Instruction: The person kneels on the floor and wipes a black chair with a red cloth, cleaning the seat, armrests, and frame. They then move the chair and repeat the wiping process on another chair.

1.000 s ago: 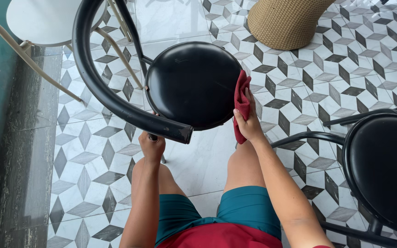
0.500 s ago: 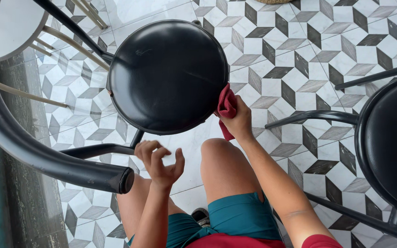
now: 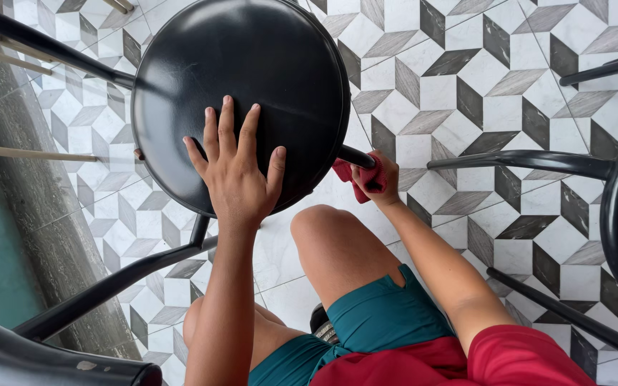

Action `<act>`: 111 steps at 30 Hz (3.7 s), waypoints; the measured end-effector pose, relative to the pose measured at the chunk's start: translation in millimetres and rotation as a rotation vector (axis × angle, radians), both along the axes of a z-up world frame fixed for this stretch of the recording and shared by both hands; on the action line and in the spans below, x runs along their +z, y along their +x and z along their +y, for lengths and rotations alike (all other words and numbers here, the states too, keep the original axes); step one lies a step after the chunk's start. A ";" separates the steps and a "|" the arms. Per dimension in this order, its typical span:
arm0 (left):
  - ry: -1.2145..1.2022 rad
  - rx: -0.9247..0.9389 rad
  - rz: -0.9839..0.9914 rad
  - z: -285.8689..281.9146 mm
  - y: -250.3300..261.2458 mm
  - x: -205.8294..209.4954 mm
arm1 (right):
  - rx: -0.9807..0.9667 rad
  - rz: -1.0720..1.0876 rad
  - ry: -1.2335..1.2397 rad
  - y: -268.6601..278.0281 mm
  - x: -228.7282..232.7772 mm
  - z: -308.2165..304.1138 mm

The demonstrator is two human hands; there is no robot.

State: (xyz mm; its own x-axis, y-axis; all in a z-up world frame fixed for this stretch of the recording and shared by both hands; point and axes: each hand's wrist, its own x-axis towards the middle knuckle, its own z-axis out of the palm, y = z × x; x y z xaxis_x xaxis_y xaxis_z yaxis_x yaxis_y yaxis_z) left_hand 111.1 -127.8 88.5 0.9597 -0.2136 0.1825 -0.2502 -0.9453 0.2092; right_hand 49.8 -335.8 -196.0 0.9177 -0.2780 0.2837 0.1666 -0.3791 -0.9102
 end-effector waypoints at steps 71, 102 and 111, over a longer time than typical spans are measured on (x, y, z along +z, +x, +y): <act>0.069 0.059 -0.074 -3.8 -2.5 -16.0 | 0.012 0.004 0.077 -6.2 28.2 -7.6; 0.001 0.172 -0.104 17.3 29.9 -36.8 | 0.055 -0.023 -0.037 77.2 149.6 40.9; -0.141 0.173 -0.099 131.9 20.5 -26.2 | 0.292 0.082 0.333 -29.8 152.3 157.1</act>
